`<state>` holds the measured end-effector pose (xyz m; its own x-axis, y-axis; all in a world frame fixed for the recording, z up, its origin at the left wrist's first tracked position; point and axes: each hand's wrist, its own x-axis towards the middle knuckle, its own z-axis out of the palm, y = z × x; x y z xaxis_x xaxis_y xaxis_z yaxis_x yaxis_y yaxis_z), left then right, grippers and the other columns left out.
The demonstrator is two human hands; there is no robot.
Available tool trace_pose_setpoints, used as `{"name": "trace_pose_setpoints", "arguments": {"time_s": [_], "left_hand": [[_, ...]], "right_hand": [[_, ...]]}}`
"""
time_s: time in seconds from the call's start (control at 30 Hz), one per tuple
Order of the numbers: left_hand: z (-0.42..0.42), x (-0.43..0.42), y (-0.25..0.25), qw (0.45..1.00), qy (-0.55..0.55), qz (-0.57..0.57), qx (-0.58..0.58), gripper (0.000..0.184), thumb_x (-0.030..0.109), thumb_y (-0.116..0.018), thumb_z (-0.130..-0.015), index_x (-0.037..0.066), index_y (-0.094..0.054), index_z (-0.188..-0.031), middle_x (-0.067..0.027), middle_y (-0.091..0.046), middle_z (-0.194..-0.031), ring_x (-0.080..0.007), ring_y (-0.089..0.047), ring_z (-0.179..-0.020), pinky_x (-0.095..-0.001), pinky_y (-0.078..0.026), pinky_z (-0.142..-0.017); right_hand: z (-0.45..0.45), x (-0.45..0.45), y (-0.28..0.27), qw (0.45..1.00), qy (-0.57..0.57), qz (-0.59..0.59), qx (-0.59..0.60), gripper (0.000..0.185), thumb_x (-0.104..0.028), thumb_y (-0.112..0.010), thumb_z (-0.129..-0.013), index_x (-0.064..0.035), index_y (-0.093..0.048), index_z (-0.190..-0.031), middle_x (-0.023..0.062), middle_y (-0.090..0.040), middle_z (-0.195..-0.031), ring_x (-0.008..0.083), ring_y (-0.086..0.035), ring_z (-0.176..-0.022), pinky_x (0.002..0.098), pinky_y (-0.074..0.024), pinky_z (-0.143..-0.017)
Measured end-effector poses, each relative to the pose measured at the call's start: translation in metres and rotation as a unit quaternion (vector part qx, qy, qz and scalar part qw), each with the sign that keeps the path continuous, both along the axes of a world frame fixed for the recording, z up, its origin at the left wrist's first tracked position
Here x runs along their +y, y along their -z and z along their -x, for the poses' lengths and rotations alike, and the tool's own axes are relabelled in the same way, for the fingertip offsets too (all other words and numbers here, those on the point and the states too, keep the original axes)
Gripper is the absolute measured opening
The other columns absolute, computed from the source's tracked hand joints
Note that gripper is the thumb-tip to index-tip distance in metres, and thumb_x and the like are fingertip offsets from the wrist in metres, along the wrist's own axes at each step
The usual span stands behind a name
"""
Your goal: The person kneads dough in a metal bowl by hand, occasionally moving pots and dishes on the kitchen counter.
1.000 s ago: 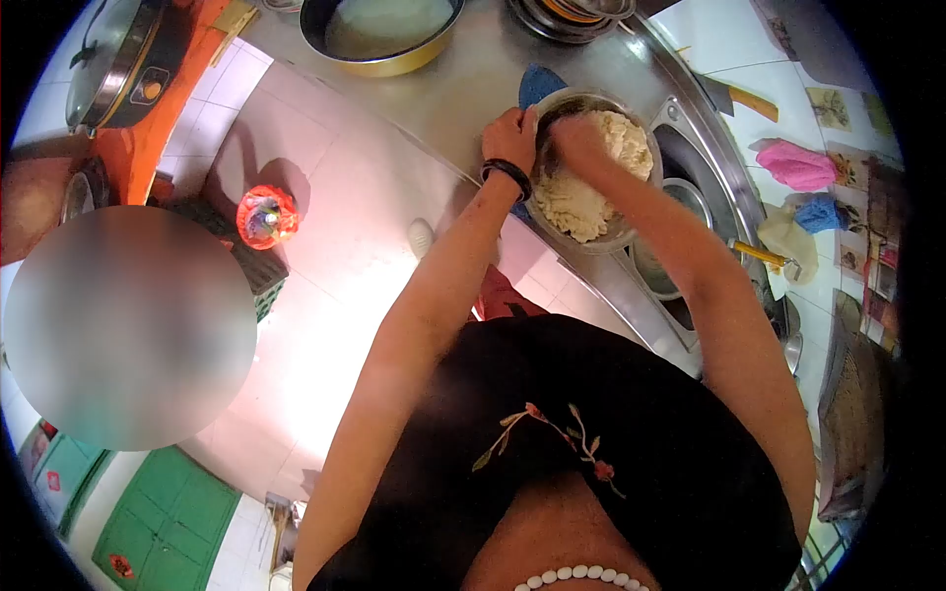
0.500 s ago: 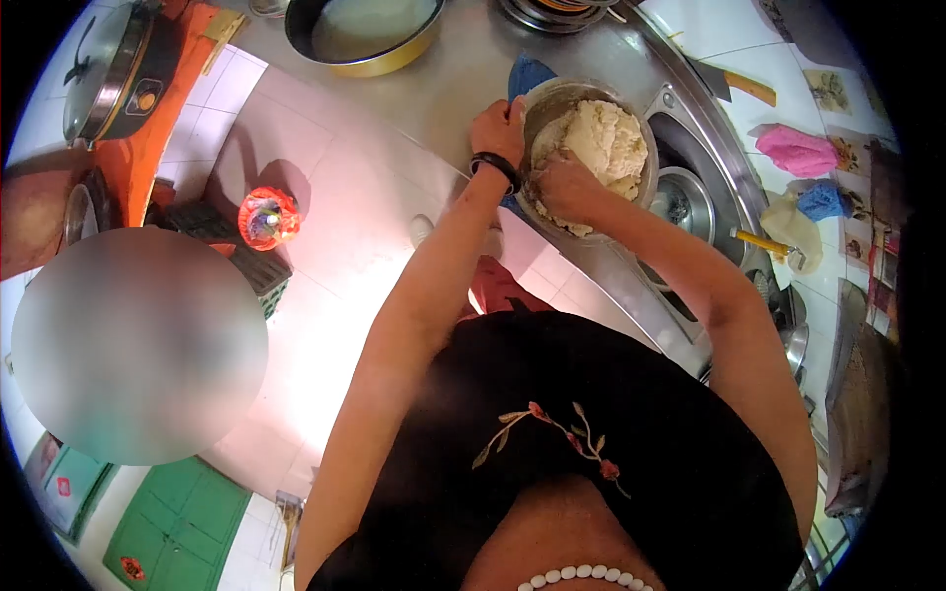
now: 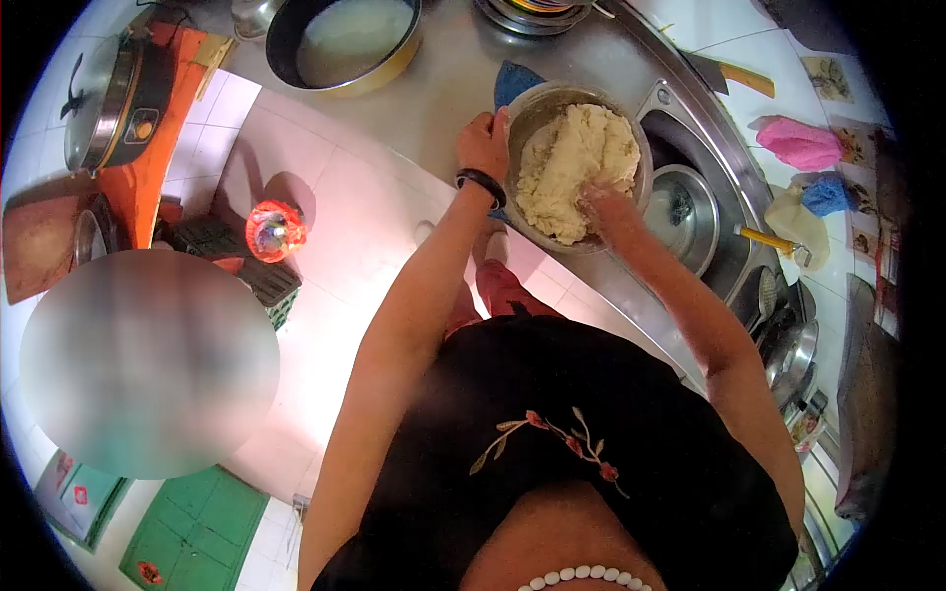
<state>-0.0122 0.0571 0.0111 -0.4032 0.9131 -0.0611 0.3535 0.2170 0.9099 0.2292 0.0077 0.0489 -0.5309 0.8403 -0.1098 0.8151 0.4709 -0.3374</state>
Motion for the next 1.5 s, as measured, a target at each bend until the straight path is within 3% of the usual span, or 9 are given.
{"name": "trace_pose_setpoints", "arguments": {"time_s": [0.33, 0.43, 0.53, 0.6, 0.83, 1.1, 1.23, 1.37, 1.5], "left_hand": [[0.0, 0.0, -0.009, 0.998, 0.021, -0.015, 0.049, 0.04, 0.032, -0.053, -0.092, 0.0, -0.056, -0.07, -0.0223, -0.056, -0.068, -0.0403, -0.052, -0.061, -0.0446, -0.039, -0.055], [0.0, -0.001, -0.006, 0.999, 0.012, -0.013, 0.051, 0.04, 0.032, -0.052, -0.093, 0.0, -0.056, -0.07, -0.0223, -0.056, -0.069, -0.0414, -0.052, -0.062, -0.0453, -0.04, -0.056], [-0.002, -0.004, -0.004, 0.999, 0.015, -0.025, 0.04, 0.04, 0.032, -0.051, -0.093, 0.0, -0.056, -0.071, -0.0224, -0.056, -0.069, -0.0421, -0.053, -0.063, -0.0462, -0.04, -0.056], [0.001, -0.002, -0.011, 0.998, 0.028, -0.027, 0.048, 0.04, 0.033, -0.05, -0.094, 0.001, -0.056, -0.071, -0.0226, -0.057, -0.069, -0.0423, -0.053, -0.063, -0.0468, -0.04, -0.057], [0.002, -0.001, -0.001, 0.999, 0.039, 0.001, 0.021, 0.038, 0.033, -0.052, -0.093, 0.0, -0.054, -0.072, -0.0231, -0.056, -0.069, -0.0424, -0.052, -0.063, -0.0458, -0.041, -0.057], [-0.001, 0.002, -0.009, 0.998, 0.056, 0.017, -0.019, 0.037, 0.032, -0.064, -0.086, 0.001, -0.05, -0.072, -0.0197, -0.055, -0.065, -0.0411, -0.052, -0.061, -0.0441, -0.042, -0.056], [-0.002, 0.003, -0.006, 0.998, 0.061, -0.02, 0.013, 0.04, 0.032, -0.067, -0.084, -0.001, -0.05, -0.069, -0.016, -0.052, -0.06, -0.0283, -0.046, -0.053, -0.0385, -0.041, -0.055], [-0.004, 0.005, -0.004, 0.999, 0.047, -0.021, 0.001, 0.039, 0.031, -0.068, -0.083, 0.0, -0.05, -0.068, -0.0151, -0.052, -0.06, -0.0283, -0.047, -0.054, -0.039, -0.042, -0.056], [-0.003, 0.005, 0.008, 0.998, 0.034, -0.008, -0.043, 0.039, 0.03, -0.068, -0.081, 0.0, -0.049, -0.068, -0.0171, -0.053, -0.061, -0.0359, -0.05, -0.057, -0.0416, -0.042, -0.056]], "right_hand": [[0.021, 0.012, 0.026, 0.994, -0.078, -0.063, 0.044, 0.018, -0.006, -0.052, -0.075, 0.0006, -0.057, -0.091, 0.0219, -0.061, -0.089, 0.0381, -0.059, -0.088, 0.0442, -0.0476, -0.076], [0.023, 0.015, 0.017, 0.997, -0.05, 0.052, 0.026, 0.009, -0.007, -0.053, -0.078, -0.0018, -0.056, -0.086, 0.0206, -0.06, -0.086, 0.0359, -0.059, -0.081, 0.0443, -0.0486, -0.071], [0.009, -0.009, -0.02, 0.984, 0.009, 0.028, 0.177, 0.013, -0.008, -0.055, -0.08, -0.0008, -0.058, -0.09, 0.0234, -0.059, -0.086, 0.0376, -0.059, -0.082, 0.0442, -0.0491, -0.072], [-0.025, -0.01, 0.018, 0.913, 0.19, 0.109, 0.344, 0.021, -0.011, -0.057, -0.08, -0.0007, -0.059, -0.099, 0.022, -0.059, -0.092, 0.0382, -0.058, -0.083, 0.044, -0.0492, -0.075], [0.014, 0.023, -0.007, 0.945, 0.23, -0.23, 0.022, 0.044, -0.027, -0.059, -0.085, -0.0019, -0.052, -0.12, 0.0174, -0.054, -0.113, 0.036, -0.052, -0.102, 0.0438, -0.0442, -0.089], [0.07, 0.047, -0.027, 0.922, 0.346, -0.114, -0.136, 0.056, -0.047, -0.062, -0.082, -0.0046, -0.056, -0.118, 0.019, -0.053, -0.118, 0.0352, -0.051, -0.111, 0.0489, -0.0425, -0.091], [0.072, 0.07, 0.001, 0.92, 0.304, -0.077, -0.233, 0.058, -0.053, -0.057, -0.081, -0.0094, -0.057, -0.12, 0.015, -0.055, -0.118, 0.0317, -0.052, -0.111, 0.0499, -0.0452, -0.087], [0.08, 0.076, -0.03, 0.931, 0.309, 0.061, -0.186, 0.051, -0.045, -0.063, -0.079, -0.0104, -0.057, -0.116, 0.0119, -0.057, -0.116, 0.0291, -0.055, -0.107, 0.0481, -0.0451, -0.085], [0.069, 0.023, -0.005, 0.955, 0.239, -0.161, -0.068, 0.046, -0.036, -0.068, -0.075, -0.0105, -0.058, -0.112, 0.0141, -0.057, -0.109, 0.0294, -0.056, -0.102, 0.0447, -0.0431, -0.087]]}}
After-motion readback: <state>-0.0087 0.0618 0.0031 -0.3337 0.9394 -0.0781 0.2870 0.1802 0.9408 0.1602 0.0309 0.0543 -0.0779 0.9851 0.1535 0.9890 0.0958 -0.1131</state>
